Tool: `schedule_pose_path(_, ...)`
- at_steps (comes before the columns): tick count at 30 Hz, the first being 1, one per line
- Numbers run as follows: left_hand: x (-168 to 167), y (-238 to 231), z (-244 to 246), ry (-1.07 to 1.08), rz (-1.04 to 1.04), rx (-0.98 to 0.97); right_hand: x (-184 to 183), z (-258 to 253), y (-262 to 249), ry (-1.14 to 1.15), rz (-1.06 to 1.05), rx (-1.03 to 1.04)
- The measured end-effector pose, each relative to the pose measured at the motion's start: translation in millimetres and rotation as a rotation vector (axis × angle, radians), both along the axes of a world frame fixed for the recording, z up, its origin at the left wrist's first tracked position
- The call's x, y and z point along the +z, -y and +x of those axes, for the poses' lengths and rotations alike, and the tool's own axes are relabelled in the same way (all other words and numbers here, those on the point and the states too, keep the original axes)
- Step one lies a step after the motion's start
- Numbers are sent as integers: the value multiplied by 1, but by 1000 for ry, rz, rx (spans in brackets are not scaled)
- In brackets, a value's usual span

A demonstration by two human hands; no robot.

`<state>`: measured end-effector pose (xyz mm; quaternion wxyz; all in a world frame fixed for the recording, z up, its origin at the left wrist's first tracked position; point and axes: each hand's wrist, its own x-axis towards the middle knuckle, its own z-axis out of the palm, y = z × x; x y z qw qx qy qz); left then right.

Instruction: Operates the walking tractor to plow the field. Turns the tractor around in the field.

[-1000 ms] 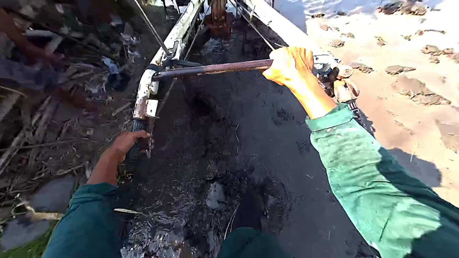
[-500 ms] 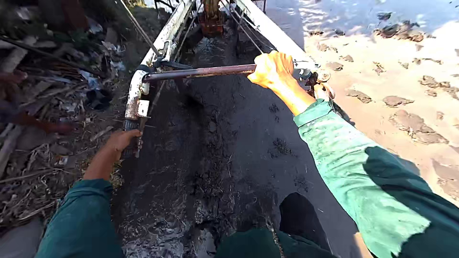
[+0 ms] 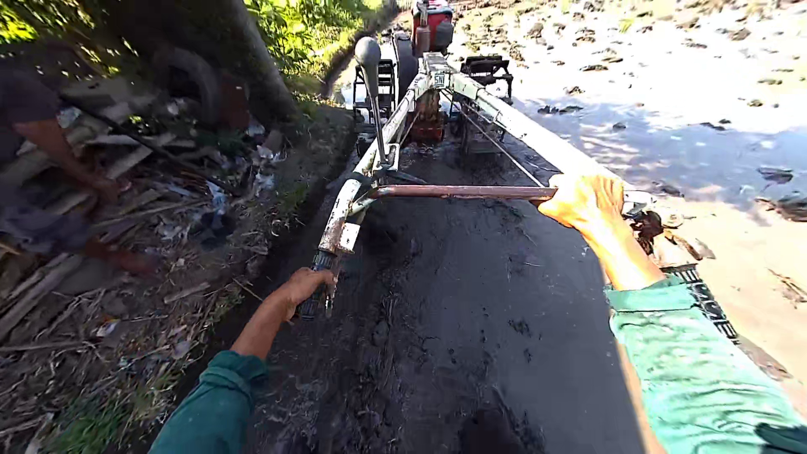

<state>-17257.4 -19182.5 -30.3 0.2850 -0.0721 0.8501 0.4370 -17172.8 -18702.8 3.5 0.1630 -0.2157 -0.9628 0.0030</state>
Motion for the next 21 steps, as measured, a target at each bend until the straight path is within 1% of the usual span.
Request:
schedule_pose_path(4, -6, -54, -60, -103, -96, 58, -4, -66, -43, -17, -32, 18)
schedule_pose_path(8, 8, -110, -121, -129, -178, 116, -3, -136, -88, -53, -31, 95)
schedule_pose_path(10, 13, -144, -145, -117, -173, 115, 7, -169, -122, 21, -52, 97)
schedule_pose_path(12, 14, -189, -159, -88, -137, 112, 12, -193, -172, 95, -65, 81)
schedule_pose_path(16, 8, -287, -171, -29, 41, 135, 15, -227, -290, 111, -44, 86)
schedule_pose_path(19, 6, -350, -188, 14, 156, 52, 22, -256, -370, 94, -12, 70)
schedule_pose_path(21, -3, -391, -200, -24, 164, -18, 28, -278, -407, 124, -34, 48)
